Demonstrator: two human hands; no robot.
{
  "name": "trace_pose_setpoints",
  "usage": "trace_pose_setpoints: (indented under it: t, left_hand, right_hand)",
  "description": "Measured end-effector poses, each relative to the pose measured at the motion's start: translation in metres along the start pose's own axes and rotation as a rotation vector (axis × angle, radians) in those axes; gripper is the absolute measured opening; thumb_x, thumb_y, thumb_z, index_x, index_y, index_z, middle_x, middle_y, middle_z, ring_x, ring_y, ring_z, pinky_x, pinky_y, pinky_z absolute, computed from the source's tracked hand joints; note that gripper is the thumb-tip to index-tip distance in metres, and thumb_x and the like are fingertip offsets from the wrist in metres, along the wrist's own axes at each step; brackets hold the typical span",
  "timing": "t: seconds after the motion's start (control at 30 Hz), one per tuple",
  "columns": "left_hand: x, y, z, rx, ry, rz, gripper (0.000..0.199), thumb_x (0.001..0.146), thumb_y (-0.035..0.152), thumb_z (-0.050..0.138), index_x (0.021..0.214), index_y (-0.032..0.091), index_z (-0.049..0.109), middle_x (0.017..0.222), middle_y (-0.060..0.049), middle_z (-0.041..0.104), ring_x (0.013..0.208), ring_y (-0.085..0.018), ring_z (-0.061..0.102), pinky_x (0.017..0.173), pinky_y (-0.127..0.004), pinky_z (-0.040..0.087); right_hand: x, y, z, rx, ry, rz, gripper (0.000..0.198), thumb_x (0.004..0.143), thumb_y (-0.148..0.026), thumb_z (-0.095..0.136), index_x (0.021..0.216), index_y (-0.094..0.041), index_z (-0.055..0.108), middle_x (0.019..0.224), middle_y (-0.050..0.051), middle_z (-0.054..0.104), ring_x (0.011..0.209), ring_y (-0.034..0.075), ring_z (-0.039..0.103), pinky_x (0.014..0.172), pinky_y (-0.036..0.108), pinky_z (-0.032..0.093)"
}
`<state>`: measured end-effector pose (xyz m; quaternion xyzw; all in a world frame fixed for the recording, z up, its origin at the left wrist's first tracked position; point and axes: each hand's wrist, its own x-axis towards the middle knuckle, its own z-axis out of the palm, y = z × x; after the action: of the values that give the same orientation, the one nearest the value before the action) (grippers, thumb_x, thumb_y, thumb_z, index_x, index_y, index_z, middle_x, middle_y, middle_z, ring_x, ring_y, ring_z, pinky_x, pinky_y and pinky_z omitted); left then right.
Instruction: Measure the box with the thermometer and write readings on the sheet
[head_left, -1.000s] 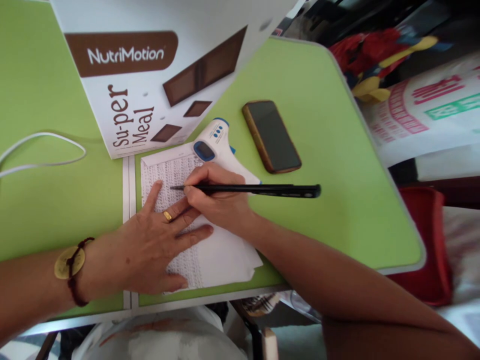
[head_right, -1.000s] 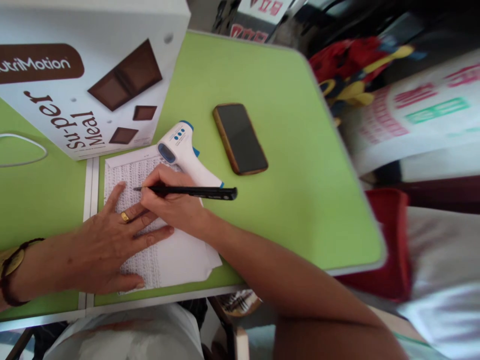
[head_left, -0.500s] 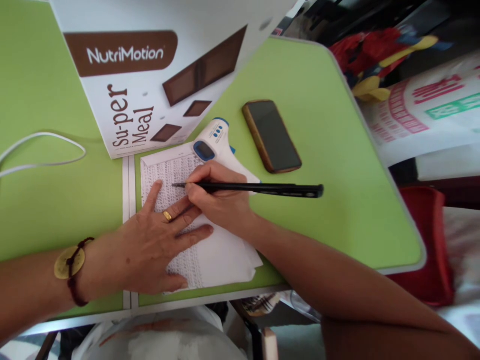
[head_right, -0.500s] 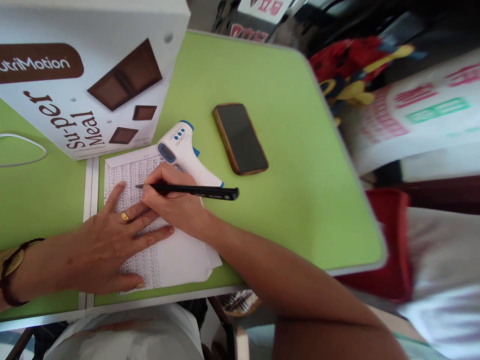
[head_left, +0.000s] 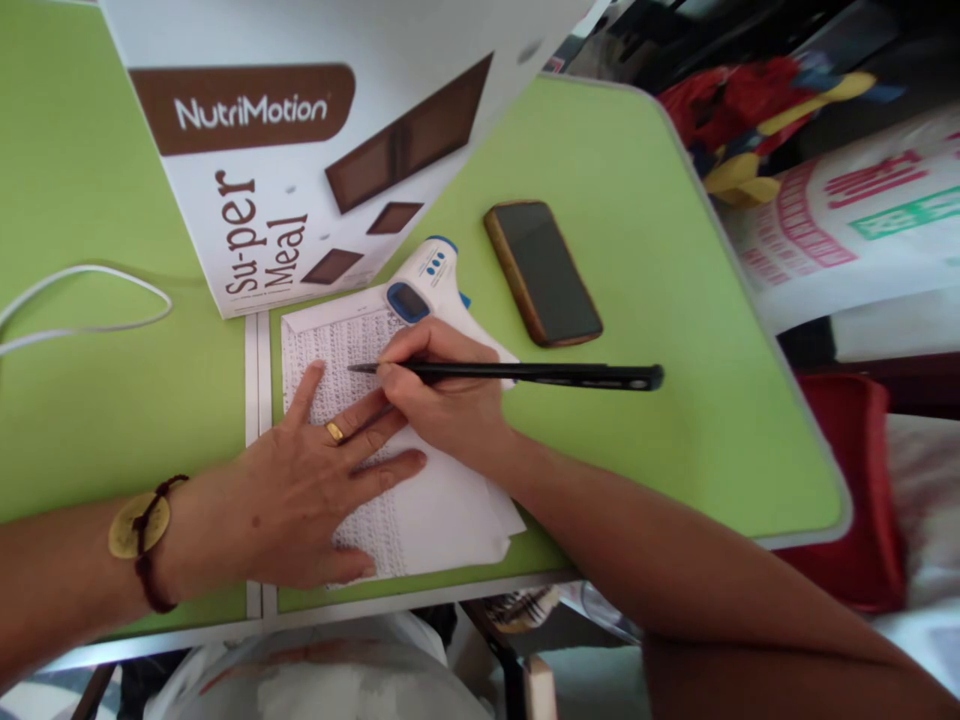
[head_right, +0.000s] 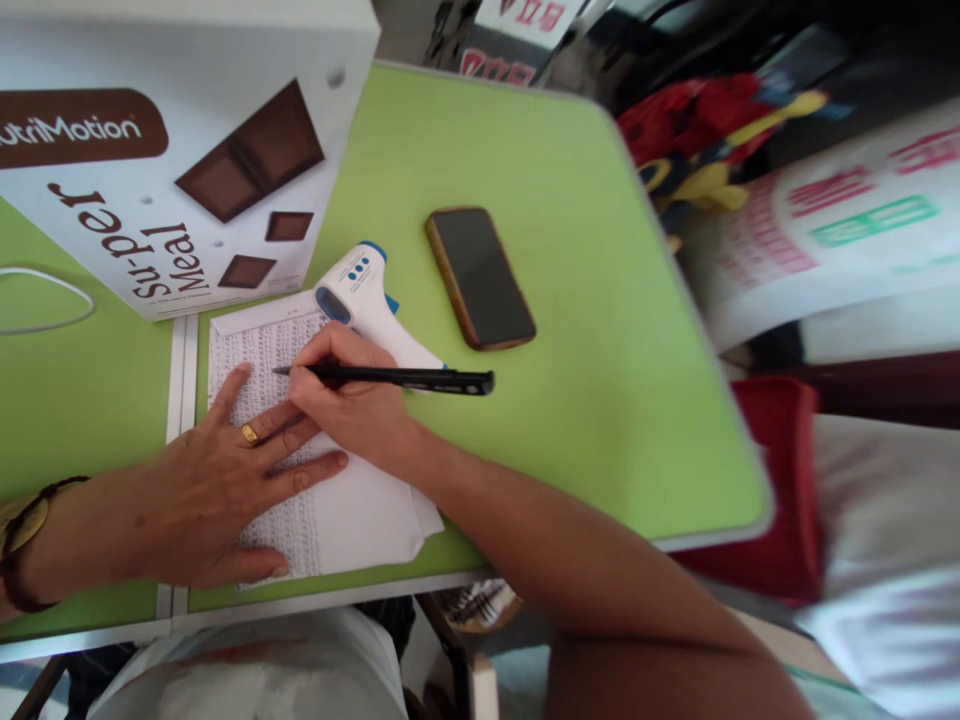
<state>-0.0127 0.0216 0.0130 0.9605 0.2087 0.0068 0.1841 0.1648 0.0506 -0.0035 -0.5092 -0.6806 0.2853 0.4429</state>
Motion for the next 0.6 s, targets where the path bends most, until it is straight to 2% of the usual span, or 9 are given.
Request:
trace_pose_setpoints:
  t: [0.13, 0.23, 0.37, 0.43, 0.5, 0.53, 0.6]
  left_hand:
    - [-0.001, -0.001, 0.001, -0.004, 0.009, 0.004, 0.084, 0.08, 0.059, 0.065, 0.148, 0.02, 0.037, 0.158, -0.018, 0.029, 0.148, -0.038, 0.017, 0.112, -0.073, -0.006]
    - [-0.002, -0.001, 0.0, -0.001, -0.003, 0.001, 0.083, 0.08, 0.059, 0.066, 0.148, 0.02, 0.038, 0.157, -0.018, 0.03, 0.148, -0.037, 0.018, 0.111, -0.074, -0.004]
    - [-0.001, 0.002, -0.002, 0.017, 0.031, 0.006, 0.081, 0.08, 0.059, 0.066, 0.146, 0.019, 0.04, 0.153, -0.018, 0.038, 0.144, -0.039, 0.024, 0.11, -0.075, 0.004]
    - [0.002, 0.005, -0.004, 0.057, 0.074, 0.039, 0.074, 0.08, 0.054, 0.065, 0.14, 0.013, 0.048, 0.144, -0.021, 0.048, 0.137, -0.041, 0.035, 0.11, -0.07, 0.02]
    - [0.003, 0.006, -0.008, 0.088, 0.197, 0.148, 0.05, 0.082, 0.046, 0.06, 0.114, 0.008, 0.065, 0.122, -0.02, 0.064, 0.115, -0.036, 0.056, 0.098, -0.056, 0.042]
    - [0.004, 0.005, -0.011, 0.094, 0.314, 0.235, 0.037, 0.082, 0.041, 0.058, 0.098, 0.009, 0.068, 0.108, -0.017, 0.068, 0.1, -0.032, 0.061, 0.089, -0.049, 0.047]
    - [0.003, -0.002, -0.016, 0.045, 0.596, 0.35, 0.02, 0.083, 0.034, 0.055, 0.079, 0.017, 0.066, 0.087, -0.008, 0.07, 0.081, -0.024, 0.063, 0.075, -0.042, 0.048]
  right_hand:
    - [-0.002, 0.002, 0.002, 0.015, 0.029, -0.017, 0.011, 0.072, -0.012, 0.057, 0.067, -0.021, 0.054, 0.059, -0.005, 0.058, 0.051, 0.009, 0.052, 0.049, 0.023, 0.045]
    - [-0.004, 0.006, 0.002, -0.014, 0.062, -0.074, 0.009, 0.08, -0.013, 0.057, 0.081, -0.022, 0.059, 0.066, -0.005, 0.061, 0.055, 0.009, 0.056, 0.052, 0.023, 0.048]
    - [-0.002, 0.014, -0.007, -0.173, -0.041, -0.412, 0.018, 0.088, -0.012, 0.053, 0.1, -0.023, 0.062, 0.086, 0.001, 0.068, 0.079, 0.014, 0.065, 0.072, 0.028, 0.055]
    - [0.0, 0.018, -0.015, -0.313, -0.121, -0.513, 0.023, 0.09, -0.013, 0.049, 0.108, -0.022, 0.061, 0.095, 0.005, 0.068, 0.088, 0.016, 0.066, 0.078, 0.03, 0.056]
    - [0.002, 0.019, -0.024, -0.472, -0.179, -0.546, 0.028, 0.093, -0.013, 0.044, 0.116, -0.02, 0.059, 0.104, 0.009, 0.067, 0.094, 0.018, 0.065, 0.08, 0.031, 0.056]
    - [0.002, 0.019, -0.027, -0.546, -0.207, -0.567, 0.029, 0.095, -0.014, 0.042, 0.119, -0.018, 0.058, 0.105, 0.01, 0.066, 0.096, 0.019, 0.064, 0.081, 0.031, 0.055]
    - [0.002, 0.016, -0.032, -0.683, -0.275, -0.617, 0.03, 0.097, -0.014, 0.038, 0.12, -0.015, 0.057, 0.105, 0.011, 0.066, 0.095, 0.02, 0.062, 0.082, 0.032, 0.053]
